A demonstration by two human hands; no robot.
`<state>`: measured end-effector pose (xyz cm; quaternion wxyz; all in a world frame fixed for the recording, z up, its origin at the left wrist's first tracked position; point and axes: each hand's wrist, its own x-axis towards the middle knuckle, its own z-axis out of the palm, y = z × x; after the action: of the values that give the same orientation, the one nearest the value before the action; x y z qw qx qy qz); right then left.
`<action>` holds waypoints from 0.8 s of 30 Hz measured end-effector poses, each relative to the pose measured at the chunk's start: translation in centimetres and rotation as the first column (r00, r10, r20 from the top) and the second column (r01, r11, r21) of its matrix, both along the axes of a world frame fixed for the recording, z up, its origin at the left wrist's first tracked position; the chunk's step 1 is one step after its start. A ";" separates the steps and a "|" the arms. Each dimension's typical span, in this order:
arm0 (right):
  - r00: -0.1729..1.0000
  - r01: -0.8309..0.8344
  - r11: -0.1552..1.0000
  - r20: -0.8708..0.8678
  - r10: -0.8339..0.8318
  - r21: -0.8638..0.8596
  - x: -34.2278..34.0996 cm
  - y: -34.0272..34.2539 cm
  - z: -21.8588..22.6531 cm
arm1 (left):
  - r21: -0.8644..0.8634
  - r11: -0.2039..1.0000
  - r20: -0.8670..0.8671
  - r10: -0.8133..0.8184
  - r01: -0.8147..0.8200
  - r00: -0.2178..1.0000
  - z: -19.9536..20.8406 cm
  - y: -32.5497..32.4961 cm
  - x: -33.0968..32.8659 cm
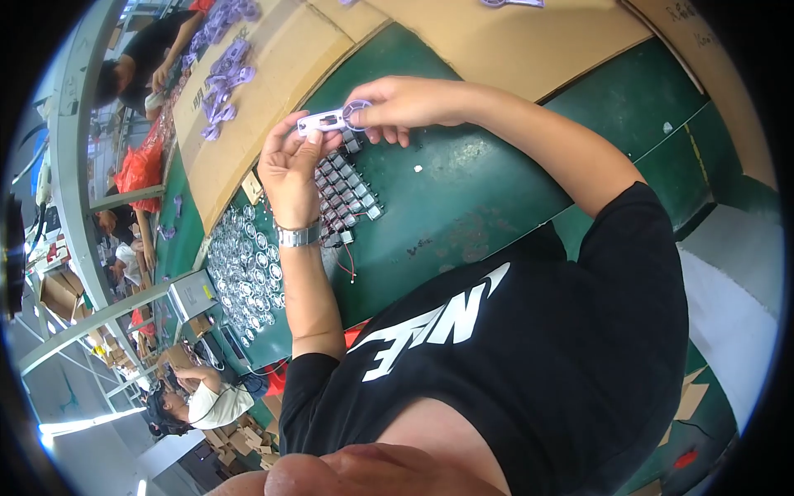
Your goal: The person assembles small electronic modules into plastic housings by hand, inserting LED arrays and wires into the housings.
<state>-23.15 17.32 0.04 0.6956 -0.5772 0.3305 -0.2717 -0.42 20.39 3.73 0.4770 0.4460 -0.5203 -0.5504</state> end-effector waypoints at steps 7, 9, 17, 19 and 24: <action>0.974 0.044 0.856 -0.170 -0.153 -0.516 0.0 0.8 0.6 | -0.059 0.998 0.037 -0.006 0.008 0.999 0.4 0.3 -0.4; 0.977 0.045 0.920 -0.177 -0.122 -0.390 0.2 0.8 0.8 | -0.082 0.996 0.039 -0.017 0.020 0.999 0.3 0.4 -0.5; 0.991 0.103 0.994 0.077 -0.106 0.033 0.3 0.6 0.0 | -0.091 0.996 0.038 -0.011 0.014 0.999 -0.6 -0.8 0.6; 0.994 0.108 0.994 -0.027 -0.109 -0.019 0.6 0.6 -0.1 | -0.142 0.981 -0.095 0.122 -0.135 0.988 -0.9 -2.4 2.6; 0.923 0.062 0.875 -0.307 -0.233 -0.480 1.5 -0.1 -3.8 | 0.210 0.937 -0.263 0.330 -0.280 0.906 -3.9 -9.4 9.2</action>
<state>-21.68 17.22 -3.79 0.4439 -0.7377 0.4203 -0.2866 8.79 10.98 -0.20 0.5904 0.4735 -0.3190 -0.5705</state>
